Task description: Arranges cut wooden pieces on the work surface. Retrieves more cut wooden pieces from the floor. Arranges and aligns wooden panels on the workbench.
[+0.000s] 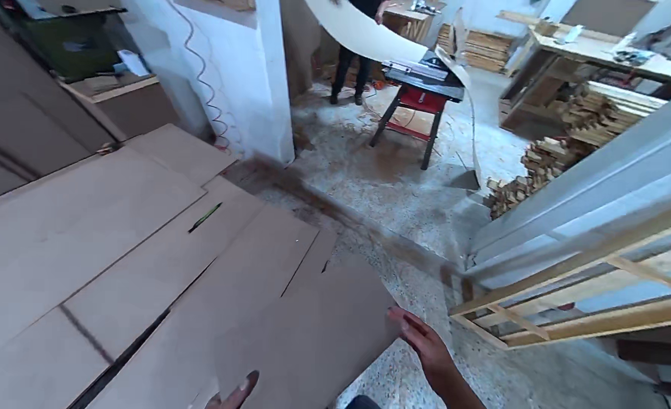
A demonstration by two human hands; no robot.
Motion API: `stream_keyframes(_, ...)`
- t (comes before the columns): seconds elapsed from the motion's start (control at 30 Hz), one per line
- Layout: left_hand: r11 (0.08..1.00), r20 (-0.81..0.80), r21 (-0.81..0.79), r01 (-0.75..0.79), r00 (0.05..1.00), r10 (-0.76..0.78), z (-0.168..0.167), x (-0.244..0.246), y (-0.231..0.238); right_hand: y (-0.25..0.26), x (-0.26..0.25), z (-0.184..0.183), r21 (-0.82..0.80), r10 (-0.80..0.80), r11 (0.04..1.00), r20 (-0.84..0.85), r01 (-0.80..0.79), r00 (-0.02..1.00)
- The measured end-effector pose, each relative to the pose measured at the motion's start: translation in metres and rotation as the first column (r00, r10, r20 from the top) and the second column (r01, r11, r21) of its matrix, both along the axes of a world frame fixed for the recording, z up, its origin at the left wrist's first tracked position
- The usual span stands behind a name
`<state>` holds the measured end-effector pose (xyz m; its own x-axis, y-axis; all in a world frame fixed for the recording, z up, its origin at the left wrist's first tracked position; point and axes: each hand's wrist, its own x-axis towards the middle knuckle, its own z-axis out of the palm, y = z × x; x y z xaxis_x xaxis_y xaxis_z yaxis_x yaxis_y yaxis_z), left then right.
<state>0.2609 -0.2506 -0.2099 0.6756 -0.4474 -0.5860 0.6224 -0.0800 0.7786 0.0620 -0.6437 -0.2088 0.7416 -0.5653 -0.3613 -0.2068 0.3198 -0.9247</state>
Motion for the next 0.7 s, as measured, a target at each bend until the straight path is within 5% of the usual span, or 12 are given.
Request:
stream_keyframes(0.13,0.995,0.053,-0.007,0.101,0.993,-0.101,0.013,0.058,-0.109,-0.043,-0.018,-0.002,0.106,-0.392,0.912,-0.066,0.397,0.918)
stream_keyframes(0.2,0.989,0.081,-0.010,0.147,0.986,-0.146,0.020,0.075,-0.153,-0.062,-0.027,-0.006,0.082,-0.465,0.875,-0.135,0.477,0.875)
stream_keyframes(0.3,0.966,0.152,0.043,0.254,0.954,-0.258,0.026,0.091,-0.212,-0.103,-0.038,-0.026,-0.079,-0.416,0.908,-0.273,0.411,0.868)
stream_keyframes(0.43,0.948,0.155,0.164,0.275,0.941,-0.300,0.016,0.107,-0.296,-0.179,-0.021,-0.054,-0.069,-0.424,0.903,-0.299,0.424,0.855)
stream_keyframes(0.7,0.955,0.179,0.296,0.012,0.982,-0.068,0.021,0.145,-0.439,-0.347,0.085,-0.042,-0.017,-0.184,0.982,-0.242,0.186,0.953)
